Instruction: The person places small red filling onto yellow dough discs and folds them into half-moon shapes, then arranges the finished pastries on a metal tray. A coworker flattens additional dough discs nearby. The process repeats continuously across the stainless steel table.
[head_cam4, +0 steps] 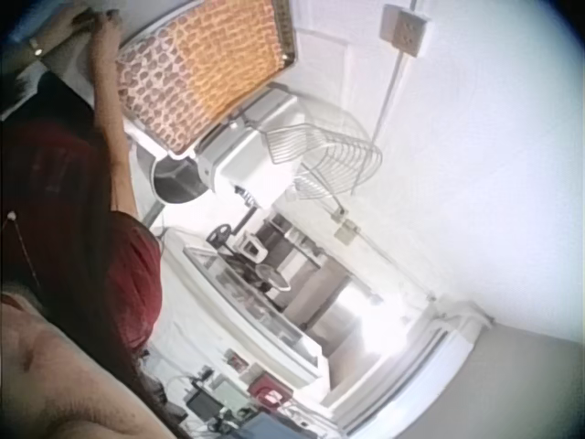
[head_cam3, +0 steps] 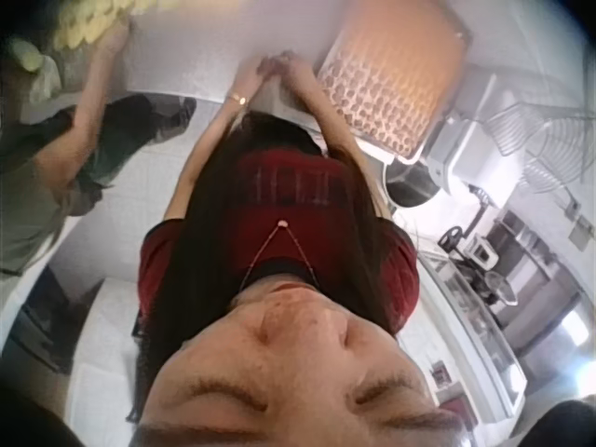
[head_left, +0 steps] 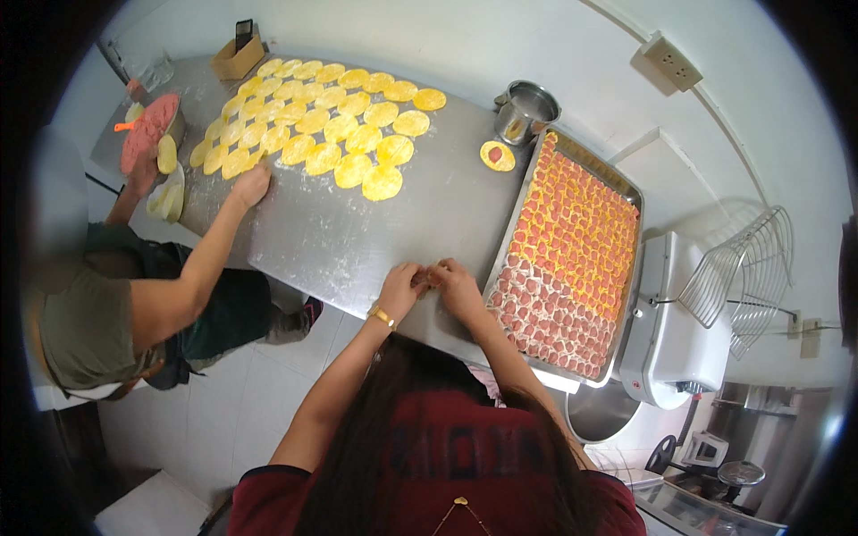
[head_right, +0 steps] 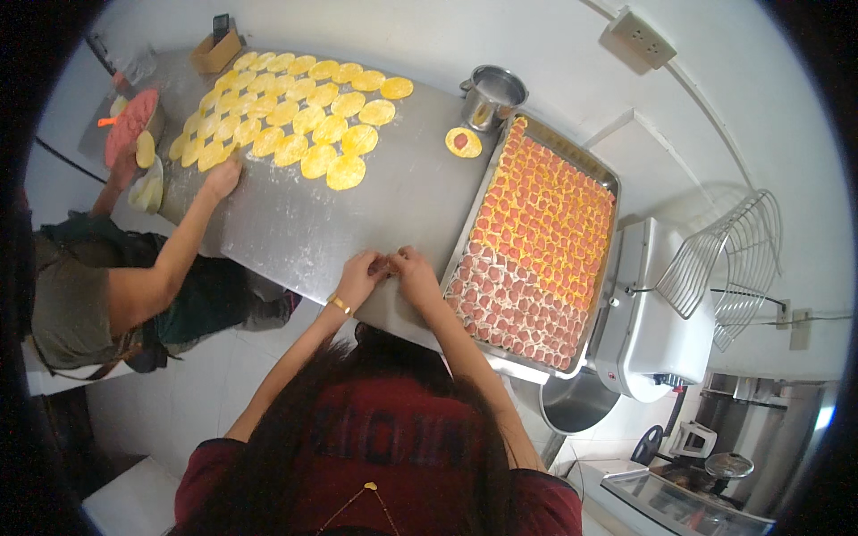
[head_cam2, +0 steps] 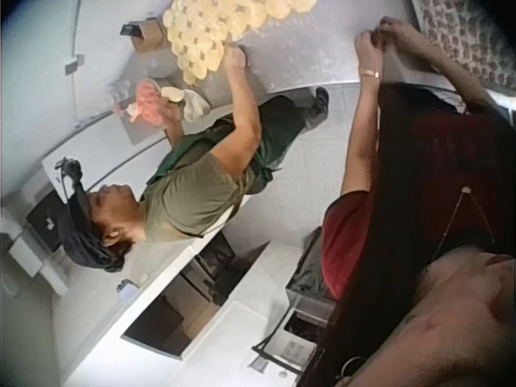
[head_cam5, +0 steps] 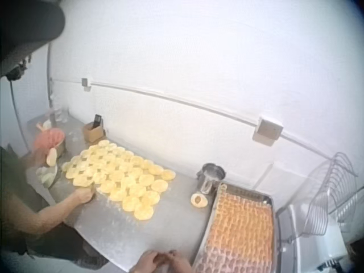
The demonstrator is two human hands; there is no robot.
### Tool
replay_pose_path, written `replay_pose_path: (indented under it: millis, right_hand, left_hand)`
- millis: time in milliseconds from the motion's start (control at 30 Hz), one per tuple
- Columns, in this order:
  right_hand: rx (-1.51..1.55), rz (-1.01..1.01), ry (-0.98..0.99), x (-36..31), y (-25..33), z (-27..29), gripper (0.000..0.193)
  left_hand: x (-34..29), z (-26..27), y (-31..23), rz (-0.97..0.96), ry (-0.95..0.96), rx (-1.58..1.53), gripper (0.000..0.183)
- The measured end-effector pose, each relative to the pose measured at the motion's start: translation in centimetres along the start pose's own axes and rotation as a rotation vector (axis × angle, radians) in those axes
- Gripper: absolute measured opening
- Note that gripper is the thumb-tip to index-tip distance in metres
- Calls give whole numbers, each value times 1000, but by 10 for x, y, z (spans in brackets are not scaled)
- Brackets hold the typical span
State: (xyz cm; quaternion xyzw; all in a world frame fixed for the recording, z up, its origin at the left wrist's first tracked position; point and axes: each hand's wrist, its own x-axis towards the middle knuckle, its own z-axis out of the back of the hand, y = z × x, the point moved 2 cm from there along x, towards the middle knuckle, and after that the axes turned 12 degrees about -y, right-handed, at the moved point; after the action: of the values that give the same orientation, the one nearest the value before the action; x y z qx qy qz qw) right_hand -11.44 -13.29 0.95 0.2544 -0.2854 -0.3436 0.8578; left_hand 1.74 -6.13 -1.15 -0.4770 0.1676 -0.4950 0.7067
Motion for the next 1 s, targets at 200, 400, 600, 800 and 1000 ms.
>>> replay_pose_path:
  millis: [200,400,600,800,1000]
  right_hand:
    - [324,-309,-41,18,-35,21,30]
    - [202,-377,-373,114,-138,134,28]
    - [-140,-390,-527,215,-259,214,31]
    - [-341,-321,-372,255,-327,199,34]
    - [-321,-277,-204,260,-348,184,38]
  left_hand:
    - [-10,17,7,59,-34,-11,22]
    - [-23,13,8,-120,-34,107,24]
    - [-23,10,6,-161,-48,179,24]
    - [-24,10,4,-53,16,314,24]
    - [-22,8,-1,-82,-44,329,21]
